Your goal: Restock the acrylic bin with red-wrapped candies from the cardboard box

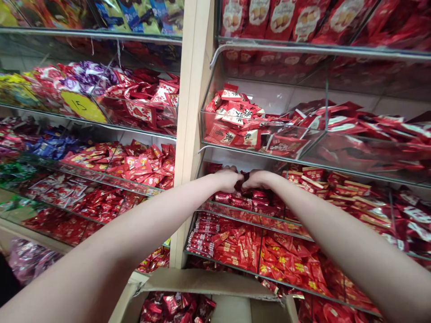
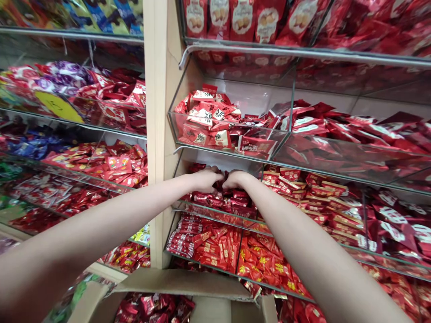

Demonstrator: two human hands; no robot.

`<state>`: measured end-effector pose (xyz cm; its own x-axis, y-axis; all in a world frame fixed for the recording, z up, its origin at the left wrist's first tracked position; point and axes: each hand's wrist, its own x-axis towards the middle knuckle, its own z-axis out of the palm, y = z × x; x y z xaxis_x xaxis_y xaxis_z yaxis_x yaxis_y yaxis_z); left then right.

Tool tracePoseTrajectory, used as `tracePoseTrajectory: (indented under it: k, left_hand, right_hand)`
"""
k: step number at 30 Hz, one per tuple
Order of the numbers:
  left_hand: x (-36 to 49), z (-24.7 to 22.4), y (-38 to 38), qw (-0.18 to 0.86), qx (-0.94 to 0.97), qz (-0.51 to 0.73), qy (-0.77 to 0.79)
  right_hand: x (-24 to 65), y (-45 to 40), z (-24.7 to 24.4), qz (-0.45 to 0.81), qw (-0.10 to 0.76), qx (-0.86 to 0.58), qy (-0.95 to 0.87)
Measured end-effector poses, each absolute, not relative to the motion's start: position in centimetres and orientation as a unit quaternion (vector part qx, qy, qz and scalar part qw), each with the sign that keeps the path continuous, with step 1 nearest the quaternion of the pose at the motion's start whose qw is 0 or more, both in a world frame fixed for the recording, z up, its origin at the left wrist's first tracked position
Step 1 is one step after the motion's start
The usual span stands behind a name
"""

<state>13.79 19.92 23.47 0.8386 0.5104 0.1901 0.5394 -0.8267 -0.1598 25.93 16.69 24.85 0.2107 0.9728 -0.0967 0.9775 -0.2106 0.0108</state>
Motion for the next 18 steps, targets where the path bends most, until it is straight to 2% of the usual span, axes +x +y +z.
tracePoseTrajectory:
  k: [11, 14, 18]
  left_hand:
    - [13.6, 22.8, 20.6, 0.088, -0.956, -0.055, -0.274]
    - [14.0, 23.2, 20.1, 0.109, -0.957, -0.054, -0.264]
    - [15.1, 23.4, 19.8, 0.151, -0.973, -0.084, -0.154]
  right_hand:
    - [26.3, 13.7, 27.4, -0.074, 0.174, 0.721, 0.667]
    - [25.9, 12.9, 27.2, -0.021, 0.222, 0.673, 0.705]
    - [25.4, 12.5, 26.8, 0.017, 0.233, 0.686, 0.689]
